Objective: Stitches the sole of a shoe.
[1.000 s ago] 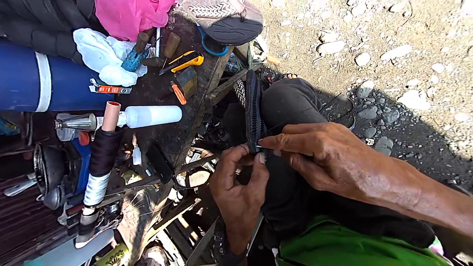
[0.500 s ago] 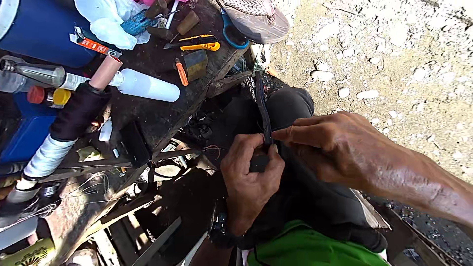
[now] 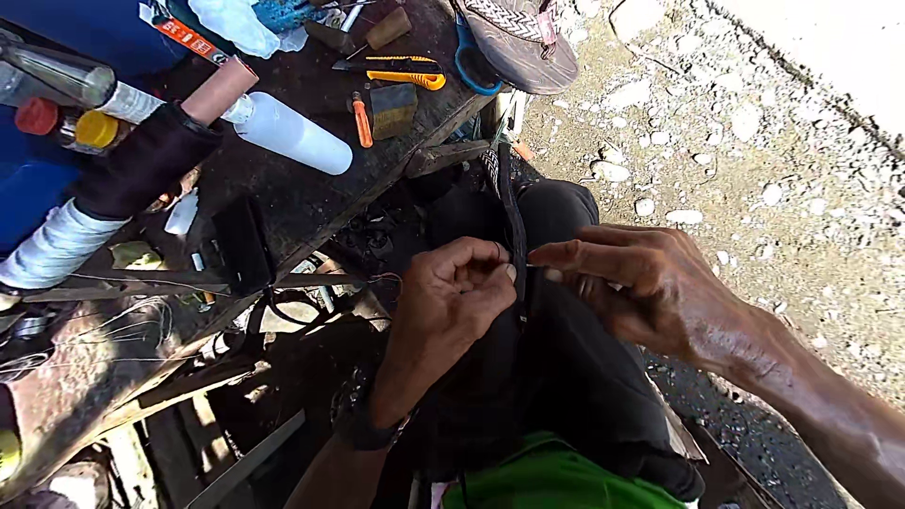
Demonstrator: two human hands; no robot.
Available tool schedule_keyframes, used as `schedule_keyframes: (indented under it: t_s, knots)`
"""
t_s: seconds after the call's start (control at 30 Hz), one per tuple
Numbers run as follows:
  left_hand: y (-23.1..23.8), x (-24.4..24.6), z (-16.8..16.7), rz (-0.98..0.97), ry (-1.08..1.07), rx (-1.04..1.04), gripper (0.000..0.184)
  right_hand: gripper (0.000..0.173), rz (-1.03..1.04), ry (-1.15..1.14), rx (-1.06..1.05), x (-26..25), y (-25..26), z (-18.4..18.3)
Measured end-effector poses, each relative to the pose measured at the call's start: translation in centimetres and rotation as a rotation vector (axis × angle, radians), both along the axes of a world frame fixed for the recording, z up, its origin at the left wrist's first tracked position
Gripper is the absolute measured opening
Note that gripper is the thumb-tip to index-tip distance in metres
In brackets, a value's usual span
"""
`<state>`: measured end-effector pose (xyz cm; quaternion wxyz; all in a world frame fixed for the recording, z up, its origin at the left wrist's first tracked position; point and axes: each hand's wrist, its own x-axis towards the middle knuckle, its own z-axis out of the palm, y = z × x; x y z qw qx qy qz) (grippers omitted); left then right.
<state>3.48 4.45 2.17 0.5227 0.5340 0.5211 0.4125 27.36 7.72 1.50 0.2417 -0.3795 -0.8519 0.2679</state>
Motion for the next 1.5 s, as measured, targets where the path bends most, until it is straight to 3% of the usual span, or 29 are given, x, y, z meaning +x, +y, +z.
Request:
schedule_keyframes:
  t_s: [1.0, 1.23, 1.33, 1.4, 1.5]
  knots:
    - [-0.1, -0.7, -1.3, -0.037, -0.197, -0.022, 0.01, 0.023, 0.073, 0.363, -0.071, -0.9, 1.2, -3.6]
    - [-0.3, -0.6, -1.5, -0.033, -0.228, -0.033, 0.012, 0.022, 0.043, 0.285, -0.037, -1.6, 1.2, -2.6]
    - [-0.8, -1.5, -2.0, 0.006, -0.304, -0.089, 0.013, 0.025, 0.064, 0.143, 0.036, -1.2, 1.1, -1.9]
    - [-1.4, -3.4, -2.8, 0.108, -0.165, -0.13, 0.015, 0.028, 0.044, 0.021, 0.091, -0.7, 0.7, -1.2]
    - [-1.9, -6.5, -4.0, 0.154, 0.642, -0.106, 0.036, 0.029, 0.012, -0.02, 0.156, -0.5, 0.3, -1.0]
